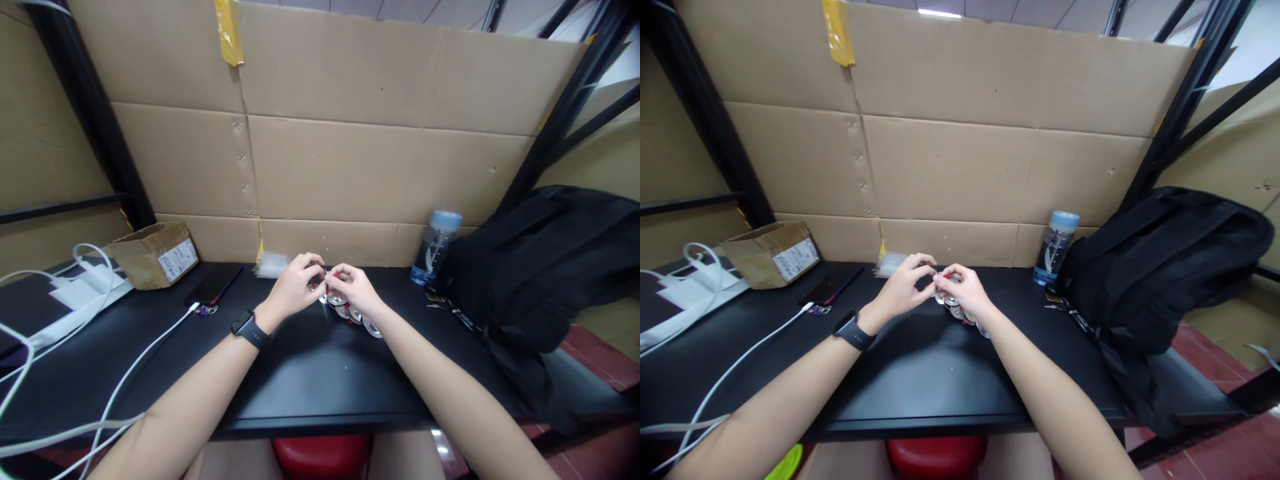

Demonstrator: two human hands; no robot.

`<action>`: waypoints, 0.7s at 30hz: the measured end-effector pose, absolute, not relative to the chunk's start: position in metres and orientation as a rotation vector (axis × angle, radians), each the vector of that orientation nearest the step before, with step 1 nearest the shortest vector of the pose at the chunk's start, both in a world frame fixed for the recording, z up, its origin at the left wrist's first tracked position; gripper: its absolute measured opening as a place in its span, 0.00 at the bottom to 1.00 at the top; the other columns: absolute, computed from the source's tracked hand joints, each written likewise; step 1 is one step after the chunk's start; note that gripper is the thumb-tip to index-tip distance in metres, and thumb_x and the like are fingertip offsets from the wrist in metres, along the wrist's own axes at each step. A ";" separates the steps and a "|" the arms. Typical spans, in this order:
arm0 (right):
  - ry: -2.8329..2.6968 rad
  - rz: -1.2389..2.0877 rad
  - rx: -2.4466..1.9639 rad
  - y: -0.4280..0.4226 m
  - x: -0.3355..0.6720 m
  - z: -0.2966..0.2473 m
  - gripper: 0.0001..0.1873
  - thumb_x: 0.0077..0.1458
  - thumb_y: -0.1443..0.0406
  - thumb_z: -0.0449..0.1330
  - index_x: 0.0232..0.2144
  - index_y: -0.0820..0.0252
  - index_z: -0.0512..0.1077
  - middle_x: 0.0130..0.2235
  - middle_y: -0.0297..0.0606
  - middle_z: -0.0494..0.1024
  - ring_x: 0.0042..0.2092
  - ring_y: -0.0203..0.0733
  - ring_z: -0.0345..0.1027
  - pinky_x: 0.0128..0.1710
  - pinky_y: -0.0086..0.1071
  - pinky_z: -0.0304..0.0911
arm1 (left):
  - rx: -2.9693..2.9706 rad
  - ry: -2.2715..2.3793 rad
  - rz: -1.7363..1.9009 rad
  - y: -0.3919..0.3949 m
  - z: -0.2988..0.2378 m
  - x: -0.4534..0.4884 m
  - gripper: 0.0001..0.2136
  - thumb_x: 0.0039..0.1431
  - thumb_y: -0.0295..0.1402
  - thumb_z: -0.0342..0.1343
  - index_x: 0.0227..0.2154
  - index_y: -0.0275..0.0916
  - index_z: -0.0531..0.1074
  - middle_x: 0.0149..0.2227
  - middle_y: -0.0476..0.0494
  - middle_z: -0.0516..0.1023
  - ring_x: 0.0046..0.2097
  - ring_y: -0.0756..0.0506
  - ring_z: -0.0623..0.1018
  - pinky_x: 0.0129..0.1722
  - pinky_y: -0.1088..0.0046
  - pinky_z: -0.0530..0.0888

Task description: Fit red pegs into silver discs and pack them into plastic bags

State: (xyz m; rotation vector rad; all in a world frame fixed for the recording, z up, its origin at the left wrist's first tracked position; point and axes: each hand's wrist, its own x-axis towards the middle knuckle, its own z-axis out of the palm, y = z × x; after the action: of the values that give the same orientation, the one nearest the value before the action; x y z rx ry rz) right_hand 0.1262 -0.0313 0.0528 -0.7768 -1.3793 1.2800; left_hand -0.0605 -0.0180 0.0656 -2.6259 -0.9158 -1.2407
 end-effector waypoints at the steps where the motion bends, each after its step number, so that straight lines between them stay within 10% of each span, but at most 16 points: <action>1: -1.404 1.245 -0.770 -0.031 0.127 0.053 0.21 0.44 0.53 0.74 0.32 0.58 0.71 0.33 0.34 0.79 0.29 0.36 0.74 0.34 0.32 0.74 | -2.621 -0.912 -1.220 -0.019 0.067 -0.060 0.02 0.61 0.31 0.58 0.33 0.40 0.74 0.49 0.40 0.74 0.51 0.41 0.74 0.52 0.62 0.73; 11: -1.713 0.221 -1.252 0.018 0.222 0.042 0.14 0.48 0.58 0.68 0.36 0.57 0.74 0.37 0.39 0.82 0.38 0.44 0.76 0.41 0.37 0.70 | -2.687 -1.237 -0.733 0.030 0.049 -0.122 0.03 0.51 0.32 0.61 0.24 0.42 0.77 0.42 0.43 0.78 0.45 0.42 0.77 0.49 0.66 0.74; 21: -2.020 0.249 -1.568 0.036 0.264 0.011 0.07 0.54 0.60 0.66 0.29 0.57 0.79 0.32 0.39 0.83 0.38 0.47 0.77 0.40 0.36 0.67 | -2.799 -1.294 -0.576 0.046 0.033 -0.136 0.05 0.53 0.33 0.59 0.28 0.43 0.80 0.36 0.44 0.81 0.39 0.43 0.80 0.44 0.69 0.74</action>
State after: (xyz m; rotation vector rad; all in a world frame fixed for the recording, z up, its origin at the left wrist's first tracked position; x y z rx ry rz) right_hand 0.2645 0.0359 0.0108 -1.5685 -2.0198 0.2486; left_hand -0.1364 0.0460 0.0329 -2.7989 -1.2938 -0.5756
